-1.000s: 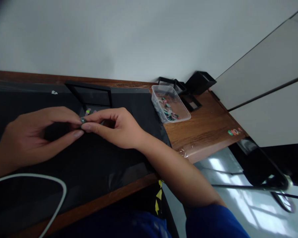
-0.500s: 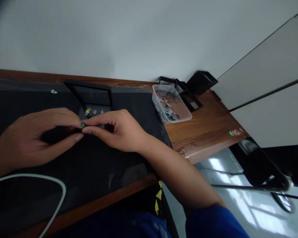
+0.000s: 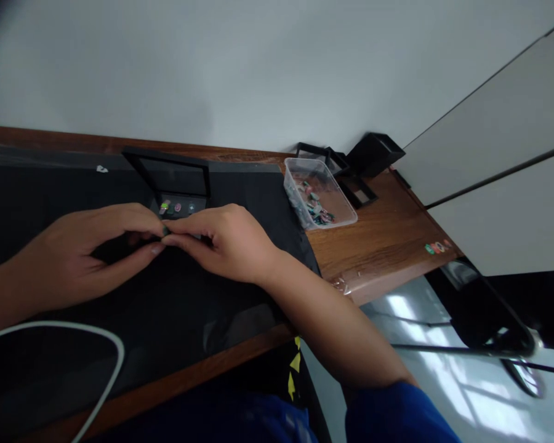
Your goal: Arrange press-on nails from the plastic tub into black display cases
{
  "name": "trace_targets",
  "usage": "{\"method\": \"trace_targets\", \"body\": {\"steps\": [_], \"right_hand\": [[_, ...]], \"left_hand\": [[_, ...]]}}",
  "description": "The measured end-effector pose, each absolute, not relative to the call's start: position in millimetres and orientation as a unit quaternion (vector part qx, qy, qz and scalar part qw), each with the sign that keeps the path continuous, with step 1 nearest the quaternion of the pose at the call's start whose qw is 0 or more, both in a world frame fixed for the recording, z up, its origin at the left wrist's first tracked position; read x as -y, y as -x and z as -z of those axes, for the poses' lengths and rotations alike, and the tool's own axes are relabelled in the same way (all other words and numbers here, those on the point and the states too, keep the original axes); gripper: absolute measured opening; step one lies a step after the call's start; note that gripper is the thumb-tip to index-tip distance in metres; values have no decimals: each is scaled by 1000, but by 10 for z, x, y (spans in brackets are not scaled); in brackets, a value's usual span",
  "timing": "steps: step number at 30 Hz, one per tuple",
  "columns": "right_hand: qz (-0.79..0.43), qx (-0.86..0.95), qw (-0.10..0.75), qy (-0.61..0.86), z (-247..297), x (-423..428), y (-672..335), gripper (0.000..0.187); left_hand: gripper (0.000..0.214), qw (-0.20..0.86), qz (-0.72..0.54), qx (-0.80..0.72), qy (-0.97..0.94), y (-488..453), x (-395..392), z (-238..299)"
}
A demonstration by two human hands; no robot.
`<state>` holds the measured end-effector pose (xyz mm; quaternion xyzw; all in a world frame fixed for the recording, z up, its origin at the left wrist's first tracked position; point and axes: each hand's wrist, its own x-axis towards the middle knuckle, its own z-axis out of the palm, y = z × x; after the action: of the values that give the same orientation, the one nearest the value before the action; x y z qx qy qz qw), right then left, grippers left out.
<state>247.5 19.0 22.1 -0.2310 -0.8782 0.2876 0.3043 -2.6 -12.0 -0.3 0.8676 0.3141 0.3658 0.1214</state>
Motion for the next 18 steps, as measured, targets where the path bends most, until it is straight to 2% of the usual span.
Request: {"method": "trace_targets", "body": {"steps": [7, 13, 18], "right_hand": [[-277, 887, 290, 229, -256, -136, -2483, 28], [-296, 886, 282, 218, -250, -86, -2468, 35], [-281, 901, 243, 226, -215, -51, -2461, 46]], "left_hand": [[17, 165, -371, -308, -861, 35, 140, -83], [12, 174, -405, -315, -841, 24, 173, -114], [7, 177, -440, -333, -815, 14, 144, -68]]}}
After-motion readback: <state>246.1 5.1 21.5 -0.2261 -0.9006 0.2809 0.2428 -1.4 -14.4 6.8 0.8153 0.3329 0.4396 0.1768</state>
